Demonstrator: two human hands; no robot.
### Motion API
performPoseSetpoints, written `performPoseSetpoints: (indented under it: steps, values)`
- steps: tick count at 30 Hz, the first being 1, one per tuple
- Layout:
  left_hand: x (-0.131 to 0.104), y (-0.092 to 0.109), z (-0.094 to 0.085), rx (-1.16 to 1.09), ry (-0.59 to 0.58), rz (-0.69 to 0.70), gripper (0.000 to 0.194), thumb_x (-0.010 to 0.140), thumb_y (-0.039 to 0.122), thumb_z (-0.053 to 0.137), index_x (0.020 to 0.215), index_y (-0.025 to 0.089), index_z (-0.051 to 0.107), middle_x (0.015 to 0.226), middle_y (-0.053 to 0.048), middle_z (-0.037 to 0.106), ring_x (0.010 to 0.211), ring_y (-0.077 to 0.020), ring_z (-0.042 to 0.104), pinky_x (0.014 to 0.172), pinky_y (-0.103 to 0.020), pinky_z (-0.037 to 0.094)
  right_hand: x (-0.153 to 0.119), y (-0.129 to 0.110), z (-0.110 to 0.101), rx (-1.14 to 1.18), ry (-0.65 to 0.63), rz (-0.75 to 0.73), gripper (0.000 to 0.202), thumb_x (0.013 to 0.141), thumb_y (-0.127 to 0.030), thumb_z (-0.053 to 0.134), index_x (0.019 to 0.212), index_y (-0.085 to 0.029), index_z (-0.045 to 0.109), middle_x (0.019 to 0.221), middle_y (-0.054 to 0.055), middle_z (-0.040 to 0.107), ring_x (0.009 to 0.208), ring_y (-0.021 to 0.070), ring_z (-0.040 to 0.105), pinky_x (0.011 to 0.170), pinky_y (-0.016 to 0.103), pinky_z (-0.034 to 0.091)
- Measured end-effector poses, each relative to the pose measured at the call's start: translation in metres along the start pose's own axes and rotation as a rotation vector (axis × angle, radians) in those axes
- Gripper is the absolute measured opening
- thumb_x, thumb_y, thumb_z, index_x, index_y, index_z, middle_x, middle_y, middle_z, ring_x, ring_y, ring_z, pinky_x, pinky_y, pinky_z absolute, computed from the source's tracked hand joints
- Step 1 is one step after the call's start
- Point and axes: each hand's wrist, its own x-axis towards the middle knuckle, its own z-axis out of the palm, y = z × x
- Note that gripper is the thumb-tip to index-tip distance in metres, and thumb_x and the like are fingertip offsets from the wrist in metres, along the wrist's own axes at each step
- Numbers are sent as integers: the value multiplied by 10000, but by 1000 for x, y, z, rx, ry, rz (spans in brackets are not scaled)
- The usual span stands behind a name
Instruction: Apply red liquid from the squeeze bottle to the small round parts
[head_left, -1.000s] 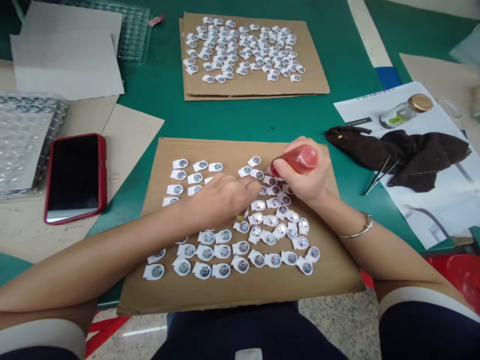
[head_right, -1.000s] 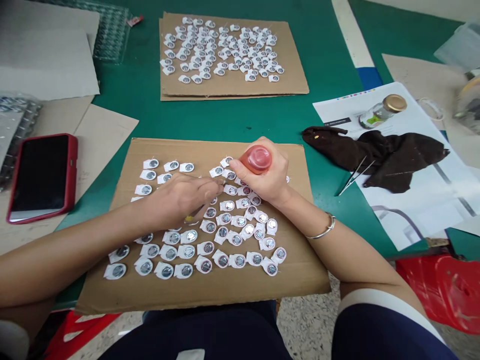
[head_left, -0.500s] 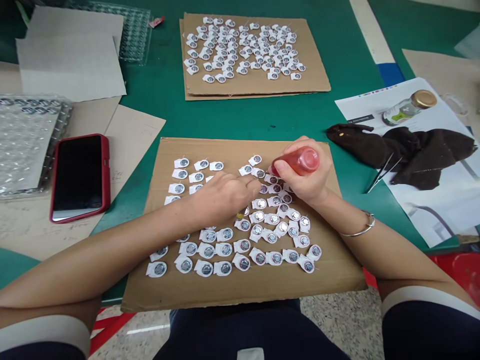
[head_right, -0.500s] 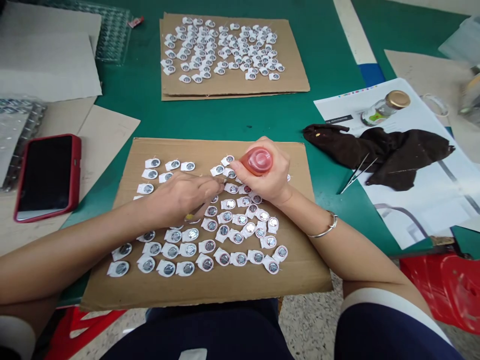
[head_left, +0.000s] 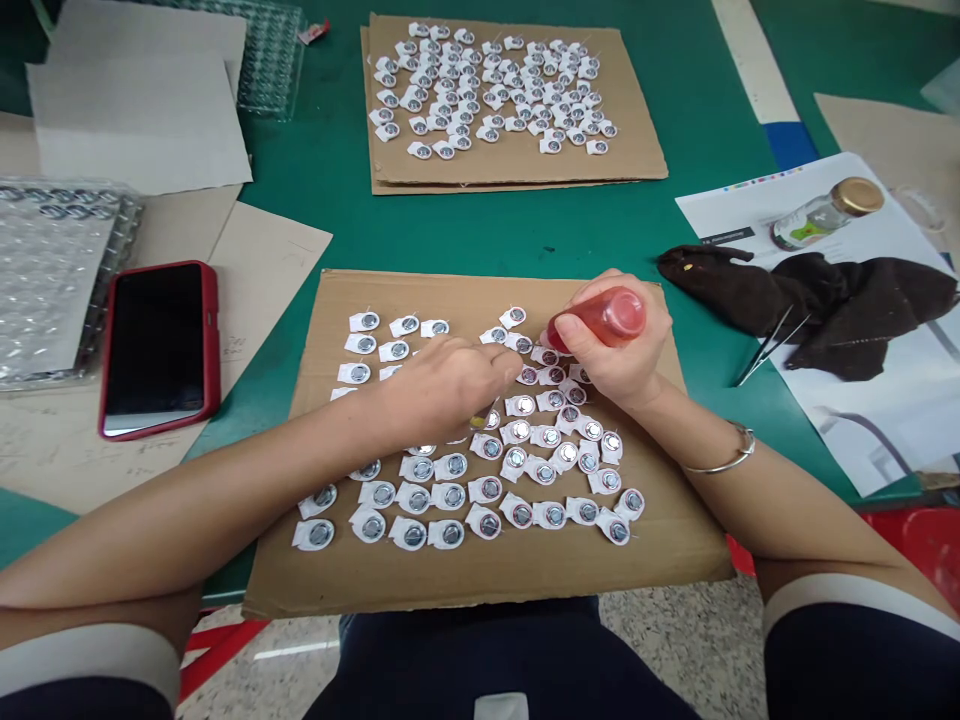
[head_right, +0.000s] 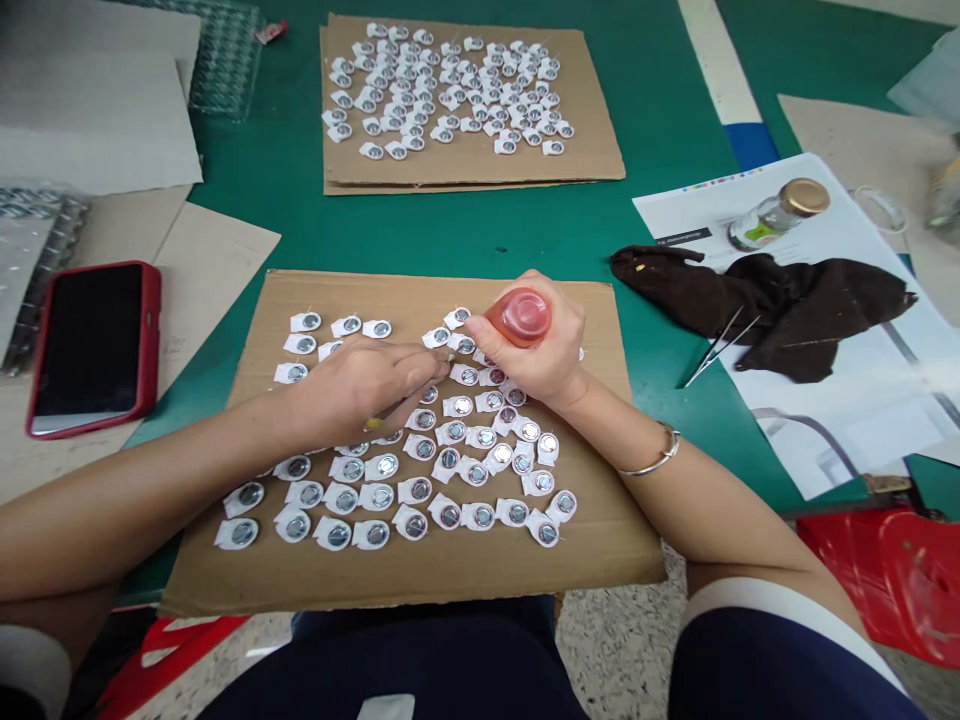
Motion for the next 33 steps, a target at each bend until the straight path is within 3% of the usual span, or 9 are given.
performPoseSetpoints:
  steps: [10, 33]
  values:
    - [-2, -11, 5, -181, 170, 14, 178, 774, 126, 445, 887, 160, 578, 769, -32, 638, 704, -138, 605, 646, -248, 466, 0, 0, 0, 26, -21, 9, 214, 659, -331, 680, 721, -188, 533, 650, -7, 559, 591, 118, 533, 546, 309, 448]
    - [0, -17, 6, -272, 217, -19, 186, 786, 105, 455, 895, 165, 594, 837, -20, 653, 753, -134, 617, 654, -234, 442, -2, 5, 2, 90, -34, 48, 202, 681, -331, 663, 747, -207, 517, 663, 5, 565, 612, 134, 537, 576, 338, 473]
